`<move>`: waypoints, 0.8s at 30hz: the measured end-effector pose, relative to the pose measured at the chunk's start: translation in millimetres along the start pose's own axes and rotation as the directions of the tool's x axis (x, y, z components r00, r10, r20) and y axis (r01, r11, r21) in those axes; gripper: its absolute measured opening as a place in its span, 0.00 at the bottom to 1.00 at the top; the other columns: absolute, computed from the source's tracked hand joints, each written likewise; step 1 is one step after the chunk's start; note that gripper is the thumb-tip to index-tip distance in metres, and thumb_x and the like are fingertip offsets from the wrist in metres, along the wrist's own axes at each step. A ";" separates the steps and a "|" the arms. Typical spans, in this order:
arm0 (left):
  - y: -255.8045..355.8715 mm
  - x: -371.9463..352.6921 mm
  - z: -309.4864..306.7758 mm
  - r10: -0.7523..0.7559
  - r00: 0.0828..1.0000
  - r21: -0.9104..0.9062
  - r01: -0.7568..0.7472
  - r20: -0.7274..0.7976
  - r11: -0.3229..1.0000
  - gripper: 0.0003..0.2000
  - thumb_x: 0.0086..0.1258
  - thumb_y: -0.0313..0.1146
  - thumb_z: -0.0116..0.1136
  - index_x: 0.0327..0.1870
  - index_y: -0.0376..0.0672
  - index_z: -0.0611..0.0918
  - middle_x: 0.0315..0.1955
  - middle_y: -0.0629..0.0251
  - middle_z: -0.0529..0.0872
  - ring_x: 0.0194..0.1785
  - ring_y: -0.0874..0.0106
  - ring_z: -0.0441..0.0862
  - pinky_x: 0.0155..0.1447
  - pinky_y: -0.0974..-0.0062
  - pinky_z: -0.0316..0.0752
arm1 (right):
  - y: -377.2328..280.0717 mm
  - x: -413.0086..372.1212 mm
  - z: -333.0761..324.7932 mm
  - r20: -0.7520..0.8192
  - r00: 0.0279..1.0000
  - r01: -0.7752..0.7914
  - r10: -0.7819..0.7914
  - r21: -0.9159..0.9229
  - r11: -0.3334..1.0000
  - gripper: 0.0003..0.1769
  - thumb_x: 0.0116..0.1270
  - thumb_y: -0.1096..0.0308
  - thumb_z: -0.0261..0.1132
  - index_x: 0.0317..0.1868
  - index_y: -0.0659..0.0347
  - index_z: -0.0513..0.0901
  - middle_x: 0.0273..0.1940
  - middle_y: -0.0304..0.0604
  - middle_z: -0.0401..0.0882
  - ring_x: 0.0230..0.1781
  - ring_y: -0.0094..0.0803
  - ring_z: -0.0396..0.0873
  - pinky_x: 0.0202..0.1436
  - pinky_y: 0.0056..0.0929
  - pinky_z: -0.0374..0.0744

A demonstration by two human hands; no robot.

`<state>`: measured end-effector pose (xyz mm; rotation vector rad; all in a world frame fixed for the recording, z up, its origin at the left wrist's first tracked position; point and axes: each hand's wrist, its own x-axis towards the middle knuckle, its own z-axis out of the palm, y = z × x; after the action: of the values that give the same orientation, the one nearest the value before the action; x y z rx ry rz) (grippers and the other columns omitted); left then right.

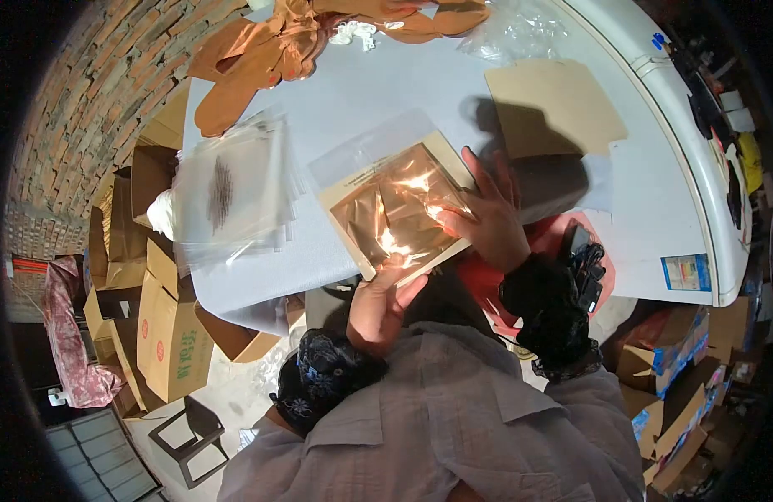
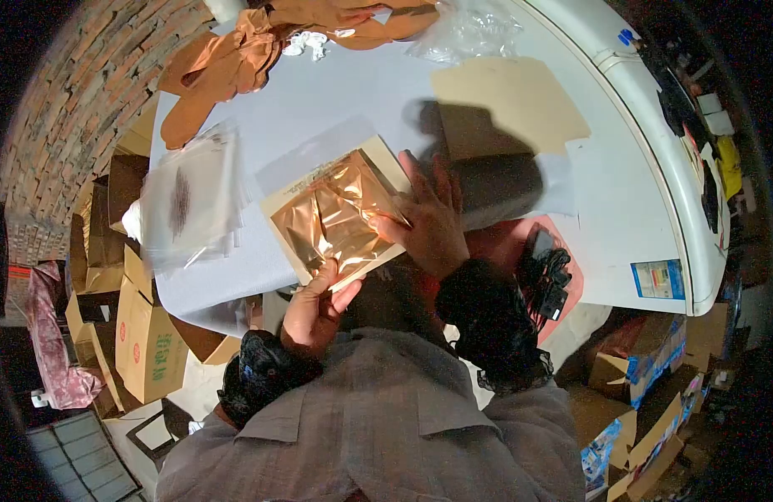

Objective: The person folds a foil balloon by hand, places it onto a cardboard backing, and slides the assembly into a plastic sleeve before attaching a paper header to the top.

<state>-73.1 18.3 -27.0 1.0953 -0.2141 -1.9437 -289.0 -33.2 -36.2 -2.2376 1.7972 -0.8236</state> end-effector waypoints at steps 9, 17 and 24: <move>3.8 -5.6 7.2 0.022 0.999 0.014 -0.022 -0.031 1.000 0.12 0.76 0.34 0.61 0.54 0.39 0.78 0.46 0.64 0.85 0.50 0.69 0.86 0.53 0.74 0.88 | 15.5 -4.1 0.0 0.068 0.988 0.142 -0.137 -0.079 0.987 0.18 0.69 0.51 0.64 0.50 0.51 0.90 0.80 0.48 0.54 0.81 0.60 0.42 0.81 0.54 0.46; 6.1 -7.8 10.3 0.033 0.999 -0.025 -0.034 -0.023 0.999 0.10 0.76 0.31 0.59 0.53 0.40 0.78 0.46 0.69 0.84 0.52 0.72 0.84 0.55 0.70 0.87 | 1.3 -4.1 16.3 -0.163 0.978 -0.108 0.128 0.123 0.986 0.14 0.67 0.59 0.66 0.48 0.51 0.91 0.69 0.45 0.74 0.75 0.54 0.62 0.78 0.49 0.57; 1.2 -4.0 4.4 0.039 0.998 0.018 -0.038 -0.058 0.999 0.15 0.78 0.35 0.57 0.59 0.36 0.77 0.54 0.62 0.82 0.56 0.70 0.82 0.58 0.68 0.84 | -16.2 -4.3 27.2 -0.403 0.897 -0.185 0.179 0.024 0.982 0.07 0.59 0.63 0.73 0.35 0.54 0.90 0.65 0.45 0.78 0.72 0.54 0.66 0.74 0.50 0.63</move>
<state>-74.8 19.6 -21.3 1.1489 -0.2184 -1.8767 -262.0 -30.7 -53.1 -1.9687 2.1505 -1.3126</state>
